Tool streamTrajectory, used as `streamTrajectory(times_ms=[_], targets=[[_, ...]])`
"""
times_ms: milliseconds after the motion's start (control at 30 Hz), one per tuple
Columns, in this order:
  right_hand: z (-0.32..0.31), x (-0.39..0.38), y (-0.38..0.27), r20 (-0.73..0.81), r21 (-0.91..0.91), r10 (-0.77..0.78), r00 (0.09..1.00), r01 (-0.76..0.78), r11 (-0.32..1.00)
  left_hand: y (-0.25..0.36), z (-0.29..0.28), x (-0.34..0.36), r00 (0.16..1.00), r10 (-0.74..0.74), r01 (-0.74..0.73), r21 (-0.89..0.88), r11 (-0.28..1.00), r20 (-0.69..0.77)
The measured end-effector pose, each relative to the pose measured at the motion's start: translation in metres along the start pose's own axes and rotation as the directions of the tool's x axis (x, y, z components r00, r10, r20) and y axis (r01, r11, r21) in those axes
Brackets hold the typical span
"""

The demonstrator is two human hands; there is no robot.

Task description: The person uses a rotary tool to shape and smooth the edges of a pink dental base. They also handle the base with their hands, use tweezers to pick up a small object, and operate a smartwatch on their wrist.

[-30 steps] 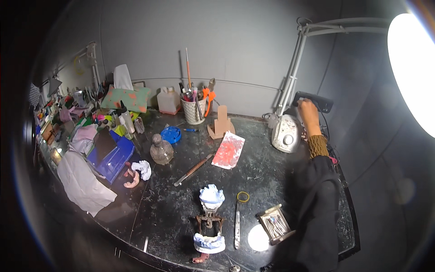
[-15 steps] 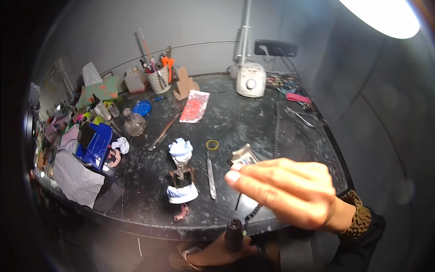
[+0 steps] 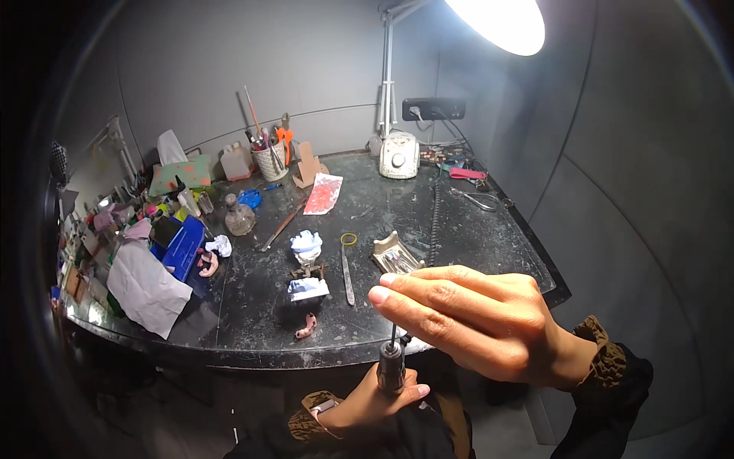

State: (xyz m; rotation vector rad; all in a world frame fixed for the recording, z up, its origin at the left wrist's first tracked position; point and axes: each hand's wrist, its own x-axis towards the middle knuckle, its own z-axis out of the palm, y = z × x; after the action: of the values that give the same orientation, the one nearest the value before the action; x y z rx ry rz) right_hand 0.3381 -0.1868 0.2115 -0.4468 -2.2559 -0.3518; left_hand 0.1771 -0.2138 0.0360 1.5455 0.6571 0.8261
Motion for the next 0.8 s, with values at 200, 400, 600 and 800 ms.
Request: streamTrajectory(times_ms=[200,400,600,800], targets=[[-0.01,-0.002,-0.008,0.044,-0.081,-0.094,0.995,0.097,0.992,0.003,0.004,-0.003,1.0,0.009,-0.009,0.077,0.997,-0.007],[-0.019,-0.002,-0.022,0.112,-0.187,-0.135,0.985,0.154,0.97,0.006,0.007,-0.003,0.999,0.025,-0.023,0.092,0.996,-0.026],[-0.012,-0.012,-0.028,0.18,0.062,0.033,0.983,-0.045,0.997,0.002,0.005,-0.003,0.997,0.055,-0.049,0.097,0.994,-0.062],[0.032,-0.055,-0.059,0.505,0.671,0.554,0.662,-0.705,0.23,-0.001,0.019,0.007,0.985,0.156,-0.172,-0.272,0.947,-0.079]])
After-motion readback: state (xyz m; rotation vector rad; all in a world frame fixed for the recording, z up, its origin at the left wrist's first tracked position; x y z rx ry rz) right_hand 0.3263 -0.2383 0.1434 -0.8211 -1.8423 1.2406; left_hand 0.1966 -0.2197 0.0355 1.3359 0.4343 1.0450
